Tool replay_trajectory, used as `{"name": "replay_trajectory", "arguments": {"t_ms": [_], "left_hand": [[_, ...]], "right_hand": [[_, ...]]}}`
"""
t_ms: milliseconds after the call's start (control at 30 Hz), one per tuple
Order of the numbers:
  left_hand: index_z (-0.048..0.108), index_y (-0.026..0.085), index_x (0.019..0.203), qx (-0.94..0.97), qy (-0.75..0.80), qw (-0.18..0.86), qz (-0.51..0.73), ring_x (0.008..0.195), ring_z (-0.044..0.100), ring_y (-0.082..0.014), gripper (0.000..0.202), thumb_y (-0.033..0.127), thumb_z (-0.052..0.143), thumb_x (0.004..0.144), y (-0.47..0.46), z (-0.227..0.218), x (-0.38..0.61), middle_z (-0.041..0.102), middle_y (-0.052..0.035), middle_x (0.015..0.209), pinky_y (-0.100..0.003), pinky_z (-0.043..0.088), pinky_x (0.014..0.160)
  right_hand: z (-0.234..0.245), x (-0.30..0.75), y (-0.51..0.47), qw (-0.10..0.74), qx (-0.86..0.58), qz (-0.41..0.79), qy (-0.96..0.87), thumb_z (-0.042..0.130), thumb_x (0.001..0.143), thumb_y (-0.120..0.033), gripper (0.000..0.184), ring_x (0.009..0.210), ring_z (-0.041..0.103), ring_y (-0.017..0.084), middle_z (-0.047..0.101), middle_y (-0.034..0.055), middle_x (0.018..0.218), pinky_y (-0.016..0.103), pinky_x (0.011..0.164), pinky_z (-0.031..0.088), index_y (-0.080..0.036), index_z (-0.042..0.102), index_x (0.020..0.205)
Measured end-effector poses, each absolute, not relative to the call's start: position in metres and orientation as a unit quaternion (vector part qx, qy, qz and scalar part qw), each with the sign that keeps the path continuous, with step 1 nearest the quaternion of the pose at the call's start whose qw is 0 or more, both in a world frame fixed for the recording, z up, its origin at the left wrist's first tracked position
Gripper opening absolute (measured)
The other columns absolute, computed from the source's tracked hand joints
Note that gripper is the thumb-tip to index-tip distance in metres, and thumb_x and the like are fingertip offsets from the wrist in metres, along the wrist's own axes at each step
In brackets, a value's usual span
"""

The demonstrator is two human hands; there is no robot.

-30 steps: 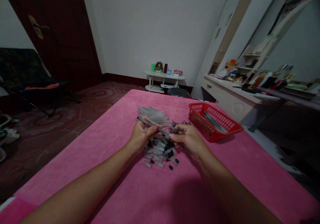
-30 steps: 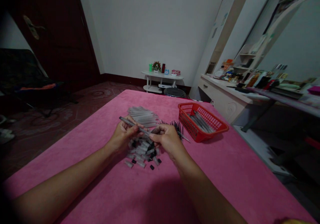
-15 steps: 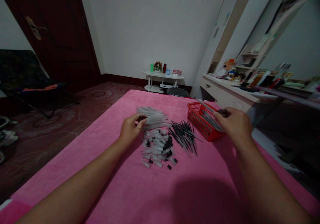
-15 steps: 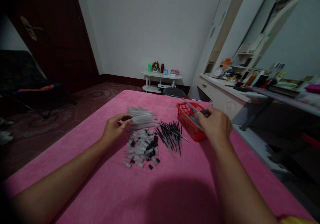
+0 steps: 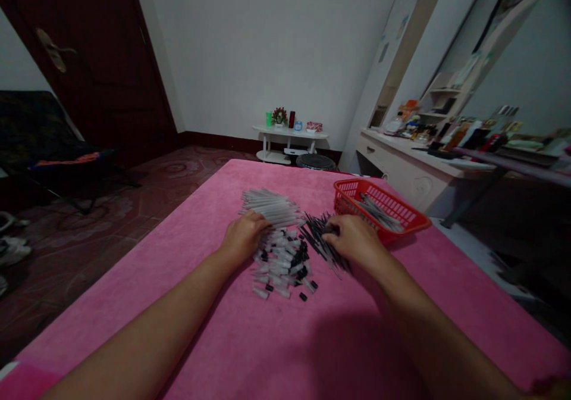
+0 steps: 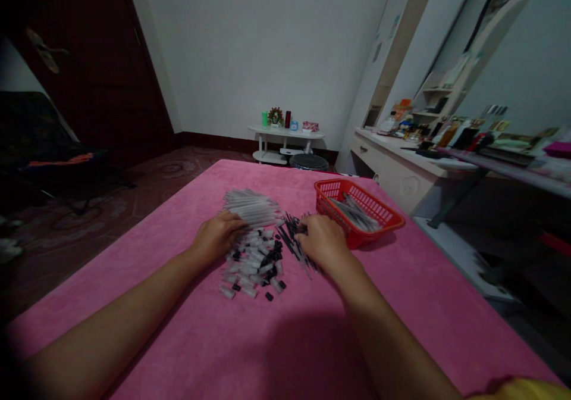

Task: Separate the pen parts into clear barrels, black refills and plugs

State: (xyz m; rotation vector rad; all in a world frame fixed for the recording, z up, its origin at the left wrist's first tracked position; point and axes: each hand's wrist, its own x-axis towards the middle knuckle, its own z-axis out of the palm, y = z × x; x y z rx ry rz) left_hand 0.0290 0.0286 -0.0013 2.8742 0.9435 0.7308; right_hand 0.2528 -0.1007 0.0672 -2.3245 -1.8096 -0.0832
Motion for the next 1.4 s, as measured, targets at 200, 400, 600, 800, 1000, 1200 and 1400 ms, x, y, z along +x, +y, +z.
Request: {"name": "replay_trajectory", "arguments": {"t_ms": [200,400,600,800,1000,1200,1400], "left_hand": [[0.064,0.023,0.107,0.920,0.332,-0.010,0.210,0.091,0.057,-0.0197,0.026,0.023,0.048,0.087,0.027,0.000,0.029,0.062,-0.0056,0.097,-0.027,0.043,0.069],[0.065,0.024,0.101,0.922,0.332,-0.047,0.191,0.085,0.056,-0.0197,0.025,0.026,0.043,0.089,0.023,0.002,0.030,0.060,-0.0056,0.095,-0.027,0.039,0.061],[0.066,0.024,0.096,0.922,0.341,-0.037,0.178,0.087,0.057,-0.0198,0.020,0.033,0.050,0.087,0.027,0.001,0.029,0.060,-0.0044,0.092,-0.027,0.038,0.062],[0.064,0.022,0.096,0.924,0.346,-0.050,0.152,0.081,0.057,-0.0194,0.023,0.028,0.043,0.089,0.020,0.005,0.031,0.059,-0.0056,0.090,-0.028,0.037,0.059],[0.061,0.020,0.093,0.911,0.357,-0.012,0.207,0.085,0.058,-0.0208,0.017,0.022,0.045,0.086,0.018,0.006,0.026,0.060,-0.0069,0.093,-0.029,0.039,0.063],[0.056,0.017,0.091,0.757,0.362,0.310,0.446,0.076,0.059,-0.0171,0.013,0.022,0.056,0.079,0.024,0.005,0.034,0.061,-0.0032,0.082,-0.028,0.045,0.065],[0.059,0.014,0.098,0.411,0.239,0.714,0.514,0.058,0.057,-0.0066,0.032,0.018,0.071,0.069,0.016,0.014,0.041,0.063,-0.0016,0.079,-0.016,0.047,0.052]], "right_hand": [[0.050,0.234,-0.100,-0.024,-0.798,-0.013,-0.601,0.066,0.070,-0.039,0.022,0.088,0.065,0.026,0.071,0.0089,0.090,0.030,0.065,0.044,-0.020,0.069,0.082],[0.052,0.227,-0.100,-0.056,-0.798,-0.029,-0.599,0.060,0.075,-0.033,0.024,0.090,0.066,0.031,0.071,0.0156,0.094,0.036,0.070,0.048,-0.015,0.070,0.088],[0.054,0.218,-0.102,-0.064,-0.799,-0.030,-0.598,0.056,0.078,-0.029,0.026,0.090,0.066,0.030,0.071,0.0177,0.094,0.035,0.071,0.049,-0.012,0.071,0.090],[0.057,0.220,-0.102,-0.072,-0.806,-0.006,-0.588,0.053,0.076,-0.022,0.024,0.091,0.066,0.029,0.071,0.0164,0.095,0.033,0.071,0.047,-0.014,0.071,0.089],[0.070,0.242,-0.107,-0.073,-0.791,0.022,-0.607,0.054,0.068,-0.021,0.020,0.086,0.065,0.027,0.071,0.0126,0.089,0.030,0.063,0.043,-0.018,0.070,0.080],[0.086,0.247,-0.108,0.100,-0.746,0.047,-0.657,0.054,0.070,-0.019,0.016,0.067,0.060,0.016,0.068,0.0057,0.075,0.024,0.056,0.035,-0.017,0.067,0.080],[0.092,0.223,-0.113,0.230,-0.659,0.174,-0.695,0.053,0.072,-0.017,0.016,0.059,0.054,0.012,0.064,0.0009,0.068,0.020,0.052,0.034,-0.015,0.067,0.080]]}}
